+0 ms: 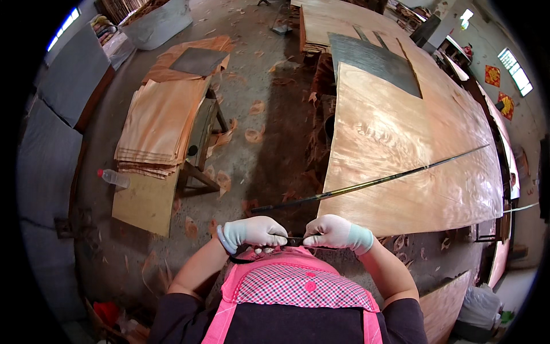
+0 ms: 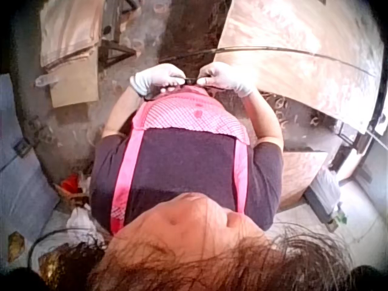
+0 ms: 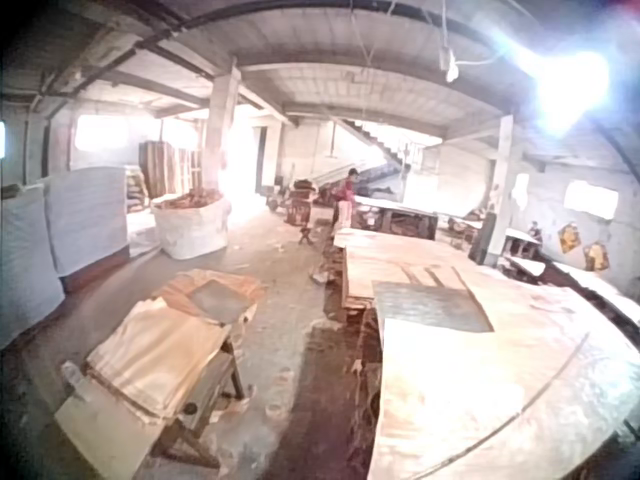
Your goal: The person lifts a large sheet of wood veneer, places it onto a metal cutting table, and uses a blade to trim specific sections and cut smaller pieces while measuring with a ruler.
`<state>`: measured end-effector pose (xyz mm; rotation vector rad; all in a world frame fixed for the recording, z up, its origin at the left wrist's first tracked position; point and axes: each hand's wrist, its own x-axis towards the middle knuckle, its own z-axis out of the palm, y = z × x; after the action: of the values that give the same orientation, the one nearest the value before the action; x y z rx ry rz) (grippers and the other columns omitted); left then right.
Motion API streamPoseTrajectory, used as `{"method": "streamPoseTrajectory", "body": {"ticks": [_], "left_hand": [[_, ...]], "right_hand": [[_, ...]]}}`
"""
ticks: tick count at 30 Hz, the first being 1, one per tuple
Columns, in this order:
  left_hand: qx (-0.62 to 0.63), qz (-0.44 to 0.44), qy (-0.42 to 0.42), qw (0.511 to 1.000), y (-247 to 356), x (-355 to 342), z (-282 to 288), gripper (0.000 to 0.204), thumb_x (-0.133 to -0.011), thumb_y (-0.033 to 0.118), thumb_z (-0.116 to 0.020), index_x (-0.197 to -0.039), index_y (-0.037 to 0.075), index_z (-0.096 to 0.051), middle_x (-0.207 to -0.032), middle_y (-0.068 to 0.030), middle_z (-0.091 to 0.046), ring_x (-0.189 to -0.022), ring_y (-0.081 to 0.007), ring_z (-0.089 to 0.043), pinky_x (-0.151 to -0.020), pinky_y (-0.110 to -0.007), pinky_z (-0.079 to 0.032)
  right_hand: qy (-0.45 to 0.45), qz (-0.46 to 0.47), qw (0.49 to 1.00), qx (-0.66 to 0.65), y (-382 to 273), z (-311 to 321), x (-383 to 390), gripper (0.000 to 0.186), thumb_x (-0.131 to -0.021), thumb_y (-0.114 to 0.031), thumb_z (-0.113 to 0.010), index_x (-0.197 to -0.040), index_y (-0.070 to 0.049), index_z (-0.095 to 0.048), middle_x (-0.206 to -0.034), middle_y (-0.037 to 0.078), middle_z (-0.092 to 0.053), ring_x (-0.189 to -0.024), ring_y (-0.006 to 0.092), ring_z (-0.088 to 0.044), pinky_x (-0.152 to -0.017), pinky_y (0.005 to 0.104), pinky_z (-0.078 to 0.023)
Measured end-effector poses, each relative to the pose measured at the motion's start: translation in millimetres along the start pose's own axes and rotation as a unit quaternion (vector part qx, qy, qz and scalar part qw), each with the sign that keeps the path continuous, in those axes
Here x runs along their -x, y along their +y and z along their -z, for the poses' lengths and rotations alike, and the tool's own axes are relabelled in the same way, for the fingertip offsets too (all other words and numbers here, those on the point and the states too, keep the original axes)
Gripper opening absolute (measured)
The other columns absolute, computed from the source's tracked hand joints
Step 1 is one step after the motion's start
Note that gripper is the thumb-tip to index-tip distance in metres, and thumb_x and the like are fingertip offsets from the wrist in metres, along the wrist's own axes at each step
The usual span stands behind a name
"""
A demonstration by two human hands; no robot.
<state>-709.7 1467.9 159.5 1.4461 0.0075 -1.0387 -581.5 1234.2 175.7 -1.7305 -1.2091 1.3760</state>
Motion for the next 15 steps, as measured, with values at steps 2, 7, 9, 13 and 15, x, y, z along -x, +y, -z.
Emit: {"method": "streamPoseTrajectory", "body": {"ticks": [2, 7, 9, 13, 15], "left_hand": [[0.012, 0.003, -0.004, 1.000, -2.0, -1.1, 0.4, 0.023, -0.098, 0.023, -0.055, -0.097, 0.001, -0.063, -0.067, 0.0021, -0.054, -0.055, -0.0055, -0.048, -0.048, -0.021, -0.040], [0.036, -0.003, -0.025, 0.999, -11.0, -4.3, 3.7, 0.026, -0.098, 0.024, -0.055, -0.099, -0.001, -0.064, -0.064, 0.0025, -0.052, -0.052, -0.0046, -0.046, -0.045, -0.020, -0.038], [0.167, -0.072, -0.052, 0.982, -14.2, 1.2, 10.2, 0.027, -0.097, 0.023, -0.056, -0.099, -0.002, -0.065, -0.061, 0.0027, -0.050, -0.048, -0.0040, -0.044, -0.042, -0.019, -0.035], [0.133, 0.026, 0.151, 0.979, -9.6, 26.0, 30.5, 0.026, -0.097, 0.022, -0.057, -0.099, -0.003, -0.065, -0.060, 0.0013, -0.052, -0.046, -0.0040, -0.045, -0.040, -0.019, -0.036], [0.007, 0.037, 0.281, 0.959, -27.6, 47.1, 47.9, 0.026, -0.096, 0.023, -0.056, -0.097, -0.001, -0.066, -0.064, -0.0009, -0.057, -0.050, -0.0069, -0.053, -0.044, -0.023, -0.042]], "right_hand": [[0.001, 0.006, 1.000, -0.005, 1.2, -0.5, 0.1, 0.031, -0.090, -0.029, -0.068, -0.094, 0.001, -0.068, -0.080, 0.013, -0.064, -0.075, 0.0224, -0.061, -0.070, 0.0335, -0.048], [0.000, 0.030, 0.999, -0.031, 0.5, -1.1, 0.5, 0.032, -0.091, -0.031, -0.068, -0.091, 0.002, -0.068, -0.079, 0.011, -0.063, -0.075, 0.0196, -0.060, -0.070, 0.0323, -0.047], [0.001, 0.102, 0.988, -0.120, 1.2, 0.4, 1.9, 0.030, -0.091, -0.029, -0.068, -0.093, 0.001, -0.068, -0.078, 0.008, -0.064, -0.073, 0.0150, -0.058, -0.069, 0.0315, -0.047], [0.066, 0.015, 0.995, -0.077, 4.7, 4.5, 14.4, 0.031, -0.091, -0.029, -0.068, -0.096, 0.002, -0.069, -0.078, 0.007, -0.066, -0.074, 0.0150, -0.059, -0.070, 0.0302, -0.048], [0.134, -0.079, 0.984, -0.084, 11.6, 7.2, 18.9, 0.033, -0.091, -0.030, -0.069, -0.098, 0.002, -0.070, -0.078, 0.004, -0.066, -0.073, 0.0127, -0.059, -0.069, 0.0281, -0.048]]}}
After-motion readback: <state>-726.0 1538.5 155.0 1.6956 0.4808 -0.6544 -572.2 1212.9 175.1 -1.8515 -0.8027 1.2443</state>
